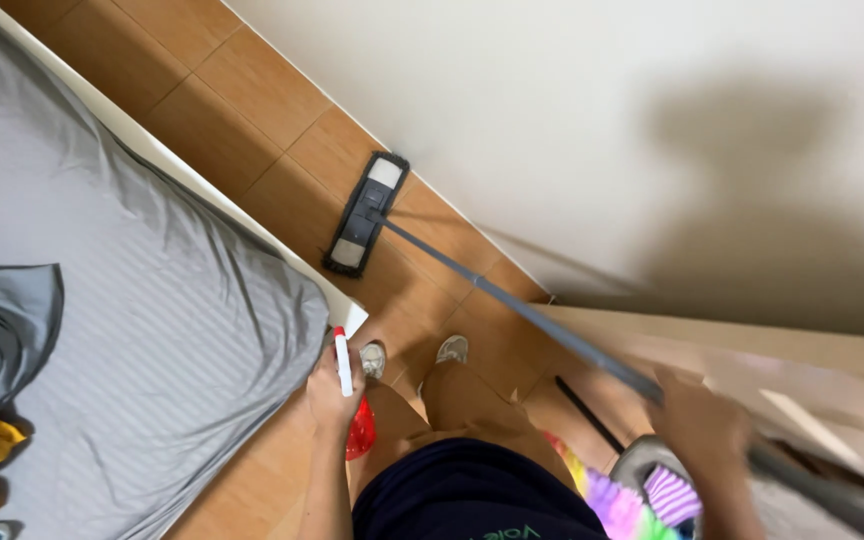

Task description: The person mops the tiled floor of a bedroom using a flat mop and a spray bottle. They move the mop back and forth along the wall and around a bed and a chair, occasionally spraying the floor with a red liquid.

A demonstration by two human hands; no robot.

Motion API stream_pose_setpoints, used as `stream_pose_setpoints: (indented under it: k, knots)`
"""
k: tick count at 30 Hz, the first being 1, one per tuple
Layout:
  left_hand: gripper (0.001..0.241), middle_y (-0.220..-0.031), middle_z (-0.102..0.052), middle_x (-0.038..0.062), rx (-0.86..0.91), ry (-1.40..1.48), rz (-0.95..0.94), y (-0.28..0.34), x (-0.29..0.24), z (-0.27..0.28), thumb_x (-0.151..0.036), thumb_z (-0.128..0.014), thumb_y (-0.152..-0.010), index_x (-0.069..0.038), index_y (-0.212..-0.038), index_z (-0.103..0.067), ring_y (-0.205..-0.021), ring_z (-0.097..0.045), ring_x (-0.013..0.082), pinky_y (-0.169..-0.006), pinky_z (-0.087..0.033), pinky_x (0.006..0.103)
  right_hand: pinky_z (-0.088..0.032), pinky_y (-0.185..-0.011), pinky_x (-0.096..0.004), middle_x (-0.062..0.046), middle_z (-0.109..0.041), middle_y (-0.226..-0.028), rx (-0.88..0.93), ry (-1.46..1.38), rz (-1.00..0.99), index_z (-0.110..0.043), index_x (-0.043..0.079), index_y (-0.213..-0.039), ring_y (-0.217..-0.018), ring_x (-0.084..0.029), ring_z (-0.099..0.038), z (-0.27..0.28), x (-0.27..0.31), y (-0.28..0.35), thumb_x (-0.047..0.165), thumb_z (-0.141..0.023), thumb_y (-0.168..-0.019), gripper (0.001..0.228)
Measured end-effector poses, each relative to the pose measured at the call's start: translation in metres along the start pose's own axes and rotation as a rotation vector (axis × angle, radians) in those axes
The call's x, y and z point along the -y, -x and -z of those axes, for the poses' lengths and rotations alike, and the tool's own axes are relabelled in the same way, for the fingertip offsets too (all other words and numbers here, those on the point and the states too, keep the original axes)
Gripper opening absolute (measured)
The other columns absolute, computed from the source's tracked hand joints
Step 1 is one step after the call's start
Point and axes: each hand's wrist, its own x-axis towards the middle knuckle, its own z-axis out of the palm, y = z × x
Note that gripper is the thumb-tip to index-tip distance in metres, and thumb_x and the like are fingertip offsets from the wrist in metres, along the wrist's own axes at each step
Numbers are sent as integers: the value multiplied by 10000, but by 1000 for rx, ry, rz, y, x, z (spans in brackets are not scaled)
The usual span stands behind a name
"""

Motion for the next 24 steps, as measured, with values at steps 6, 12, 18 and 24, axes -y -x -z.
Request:
stream_pose_setpoints:
  k: [6, 12, 18, 24]
  knots:
    - [268, -834, -720, 238, 68, -33, -13, 16, 30, 53, -314, -655, -924, -47, -948, -671, -772, -700, 470, -686, -553, 551, -594, -763, -525, -167, -755, -964, -252, -53, 412, -705, 110, -1125, -886, -386, -742, -123, 185, -152, 149, -582, -971, 202]
    - [232, -822, -717, 236, 215, -19, -123, 0, 45, 75, -273, -667, -917, -46, -963, -673, -756, -706, 459, -688, -563, 533, -612, -777, -438, -179, -720, -1132, -85, 19, 392, -393, 141, -1568, -981, -322, -740, -180, 288, -191, 107, -478, -986, 589]
    - [267, -860, -716, 272, 376, -46, -302, -29, 49, 61, -278, -680, -899, -34, -1006, -674, -804, -697, 488, -716, -553, 551, -615, -788, -464, -156, -727, -1141, 103, -23, 258, -178, 275, -1655, -986, -326, -738, -221, 223, -89, 136, -479, -986, 747]
    - [302, -883, -722, 267, 569, -144, -419, -41, 41, 14, -322, -685, -889, -34, -977, -671, -817, -700, 486, -743, -566, 556, -585, -824, -555, -232, -717, -1009, 371, -313, -51, -73, 410, -1635, -934, -405, -735, -355, 154, 74, 338, -470, -1037, 721]
